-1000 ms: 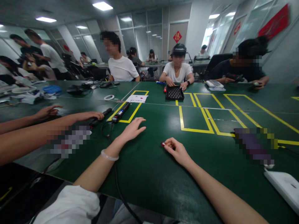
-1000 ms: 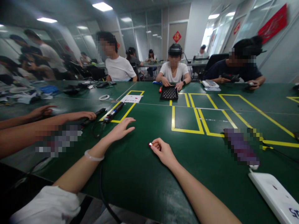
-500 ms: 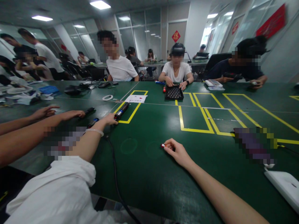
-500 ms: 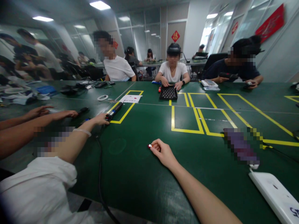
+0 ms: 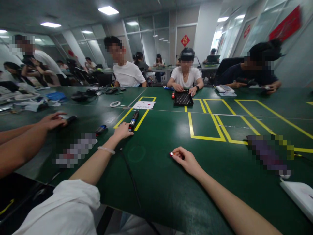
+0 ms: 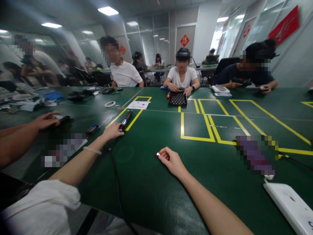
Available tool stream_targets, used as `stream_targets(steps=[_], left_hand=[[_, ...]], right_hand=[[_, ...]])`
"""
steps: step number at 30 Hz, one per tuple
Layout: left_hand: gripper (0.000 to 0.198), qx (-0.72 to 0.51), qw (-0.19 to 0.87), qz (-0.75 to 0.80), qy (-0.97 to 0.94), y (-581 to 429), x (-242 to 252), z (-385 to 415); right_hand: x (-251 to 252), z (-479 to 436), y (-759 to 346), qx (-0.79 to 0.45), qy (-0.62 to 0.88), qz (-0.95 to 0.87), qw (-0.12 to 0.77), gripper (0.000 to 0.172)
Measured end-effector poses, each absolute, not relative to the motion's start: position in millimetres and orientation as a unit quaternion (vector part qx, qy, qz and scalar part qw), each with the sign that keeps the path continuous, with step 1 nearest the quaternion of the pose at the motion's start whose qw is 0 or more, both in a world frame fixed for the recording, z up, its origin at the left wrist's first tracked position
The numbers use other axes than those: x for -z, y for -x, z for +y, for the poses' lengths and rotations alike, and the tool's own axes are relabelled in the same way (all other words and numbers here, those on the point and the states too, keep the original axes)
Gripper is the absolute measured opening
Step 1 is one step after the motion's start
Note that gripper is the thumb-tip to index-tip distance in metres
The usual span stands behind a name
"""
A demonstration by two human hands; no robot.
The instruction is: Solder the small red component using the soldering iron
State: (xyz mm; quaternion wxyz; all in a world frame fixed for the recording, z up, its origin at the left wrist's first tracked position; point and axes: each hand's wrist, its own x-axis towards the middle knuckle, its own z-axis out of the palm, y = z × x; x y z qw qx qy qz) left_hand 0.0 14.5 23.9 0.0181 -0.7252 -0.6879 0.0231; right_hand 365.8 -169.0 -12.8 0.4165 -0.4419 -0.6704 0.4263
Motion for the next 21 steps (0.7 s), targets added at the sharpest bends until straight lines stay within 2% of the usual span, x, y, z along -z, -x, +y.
stream_targets(steps=[5, 11, 21], left_hand=[[0.06, 0.001, 0.036, -0.672, 0.739, -50.9, -23.0, -30.3], [0.056, 0.04, 0.037, -0.63, 0.775, -106.3, -22.3, -78.4], [0.054, 0.087, -0.009, -0.542, 0.836, -164.7, -23.1, -129.2]], right_hand=[[15.7, -166.9, -366.0, -0.378, 0.453, -0.692, 0.416, 0.016], [23.9, -163.9, -366.2, -0.384, 0.46, -0.683, 0.419, 0.015], [21.3, -162.4, -364.5, -0.318, 0.465, -0.701, 0.438, 0.006]])
